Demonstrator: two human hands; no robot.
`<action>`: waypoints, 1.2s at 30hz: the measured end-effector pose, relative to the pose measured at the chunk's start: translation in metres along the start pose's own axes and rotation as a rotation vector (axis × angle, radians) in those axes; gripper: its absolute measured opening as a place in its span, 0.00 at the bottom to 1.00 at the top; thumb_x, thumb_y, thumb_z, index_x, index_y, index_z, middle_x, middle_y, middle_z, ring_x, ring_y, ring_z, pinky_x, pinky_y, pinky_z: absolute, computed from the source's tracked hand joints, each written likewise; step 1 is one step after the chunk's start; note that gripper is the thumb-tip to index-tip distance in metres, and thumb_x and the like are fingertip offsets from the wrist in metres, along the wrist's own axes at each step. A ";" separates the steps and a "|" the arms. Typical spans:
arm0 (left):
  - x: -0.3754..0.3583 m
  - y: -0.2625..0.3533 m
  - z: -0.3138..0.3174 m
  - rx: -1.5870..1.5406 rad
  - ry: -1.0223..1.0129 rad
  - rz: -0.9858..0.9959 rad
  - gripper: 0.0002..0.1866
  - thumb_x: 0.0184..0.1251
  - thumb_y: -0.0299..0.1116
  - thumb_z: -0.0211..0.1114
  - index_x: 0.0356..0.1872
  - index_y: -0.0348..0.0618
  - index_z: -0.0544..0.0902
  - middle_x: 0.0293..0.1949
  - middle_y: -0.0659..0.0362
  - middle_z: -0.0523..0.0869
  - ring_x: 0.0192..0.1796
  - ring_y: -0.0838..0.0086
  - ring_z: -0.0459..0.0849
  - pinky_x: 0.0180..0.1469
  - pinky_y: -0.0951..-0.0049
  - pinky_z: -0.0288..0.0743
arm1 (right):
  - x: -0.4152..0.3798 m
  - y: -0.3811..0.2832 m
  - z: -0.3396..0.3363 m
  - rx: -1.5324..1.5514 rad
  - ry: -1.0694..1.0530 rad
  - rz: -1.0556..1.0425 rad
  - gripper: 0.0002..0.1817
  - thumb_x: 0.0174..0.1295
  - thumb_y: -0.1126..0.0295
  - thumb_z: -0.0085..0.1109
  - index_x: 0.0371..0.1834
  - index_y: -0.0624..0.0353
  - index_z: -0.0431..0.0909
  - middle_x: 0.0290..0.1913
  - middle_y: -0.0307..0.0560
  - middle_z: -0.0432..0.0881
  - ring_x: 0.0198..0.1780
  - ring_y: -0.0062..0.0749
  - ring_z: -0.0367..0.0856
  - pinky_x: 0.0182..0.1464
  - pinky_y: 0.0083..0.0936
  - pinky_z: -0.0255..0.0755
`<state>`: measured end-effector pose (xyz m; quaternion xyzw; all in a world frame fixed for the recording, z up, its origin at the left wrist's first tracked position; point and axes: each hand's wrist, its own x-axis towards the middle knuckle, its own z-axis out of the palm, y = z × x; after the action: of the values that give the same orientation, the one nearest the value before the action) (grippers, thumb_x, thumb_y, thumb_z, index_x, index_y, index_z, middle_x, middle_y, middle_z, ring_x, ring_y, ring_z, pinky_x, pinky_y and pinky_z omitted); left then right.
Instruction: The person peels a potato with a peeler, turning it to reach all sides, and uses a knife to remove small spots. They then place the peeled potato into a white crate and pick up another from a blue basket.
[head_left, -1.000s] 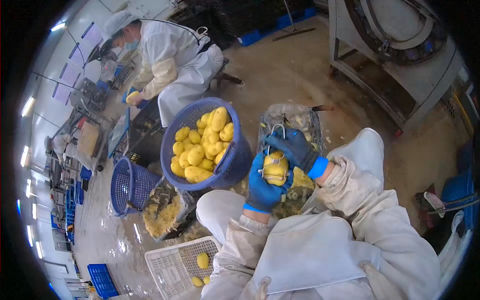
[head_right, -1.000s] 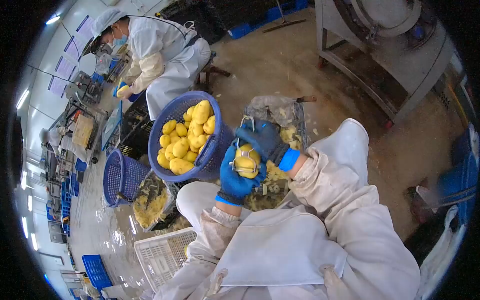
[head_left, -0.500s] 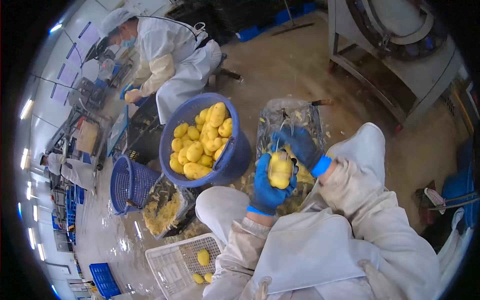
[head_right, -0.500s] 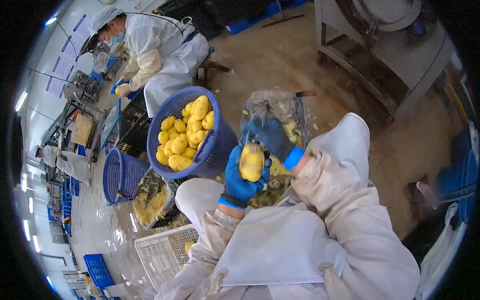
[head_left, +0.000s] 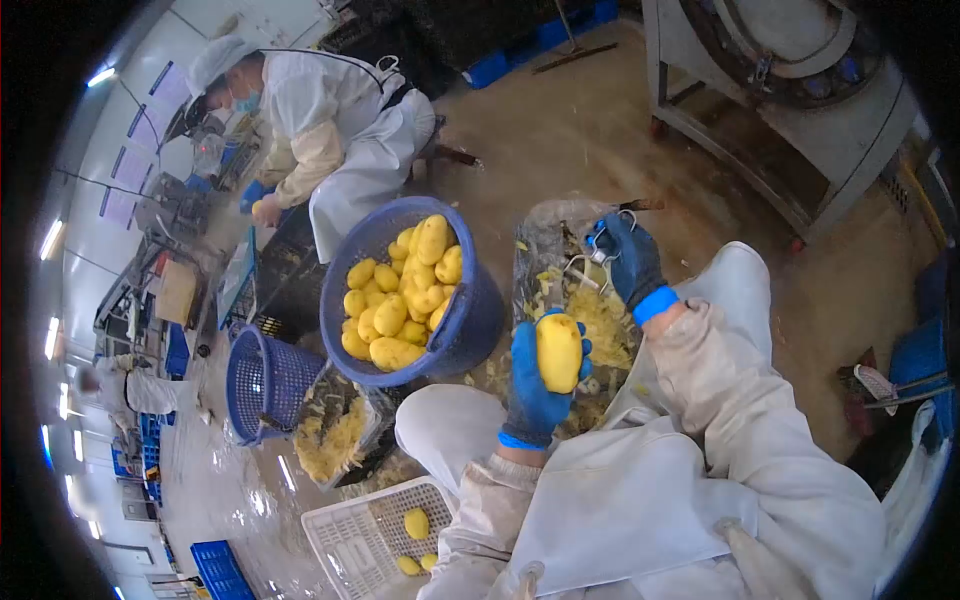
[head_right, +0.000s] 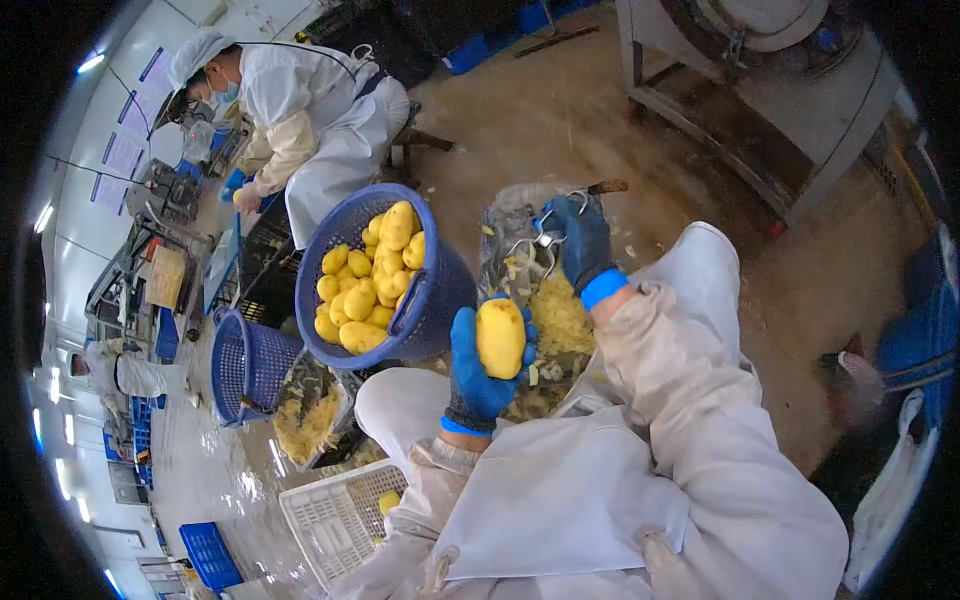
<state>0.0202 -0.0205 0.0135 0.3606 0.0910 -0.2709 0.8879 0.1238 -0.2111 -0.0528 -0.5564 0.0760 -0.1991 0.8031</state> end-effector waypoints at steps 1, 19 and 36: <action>0.003 -0.003 -0.005 0.010 0.011 0.017 0.28 0.66 0.59 0.47 0.53 0.46 0.73 0.44 0.52 0.81 0.38 0.67 0.81 0.33 0.71 0.77 | -0.016 -0.009 0.012 -0.023 -0.071 -0.023 0.11 0.65 0.65 0.48 0.35 0.62 0.76 0.31 0.43 0.79 0.34 0.26 0.77 0.38 0.24 0.71; -0.006 -0.002 0.004 0.727 0.037 0.622 0.21 0.73 0.38 0.43 0.59 0.34 0.64 0.51 0.50 0.75 0.52 0.67 0.76 0.51 0.68 0.75 | -0.048 0.002 0.019 -0.153 -0.134 -0.107 0.14 0.67 0.61 0.49 0.37 0.62 0.76 0.33 0.41 0.80 0.36 0.24 0.77 0.43 0.22 0.71; -0.017 0.015 0.004 1.008 0.012 0.853 0.40 0.56 0.27 0.59 0.69 0.34 0.48 0.50 0.45 0.77 0.52 0.65 0.76 0.53 0.69 0.71 | -0.060 0.002 0.031 -0.120 -0.175 -0.049 0.11 0.67 0.65 0.48 0.41 0.62 0.75 0.37 0.40 0.79 0.39 0.23 0.76 0.44 0.22 0.70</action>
<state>0.0138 -0.0071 0.0309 0.7380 -0.1932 0.0973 0.6392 0.0806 -0.1599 -0.0492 -0.6204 0.0037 -0.1646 0.7668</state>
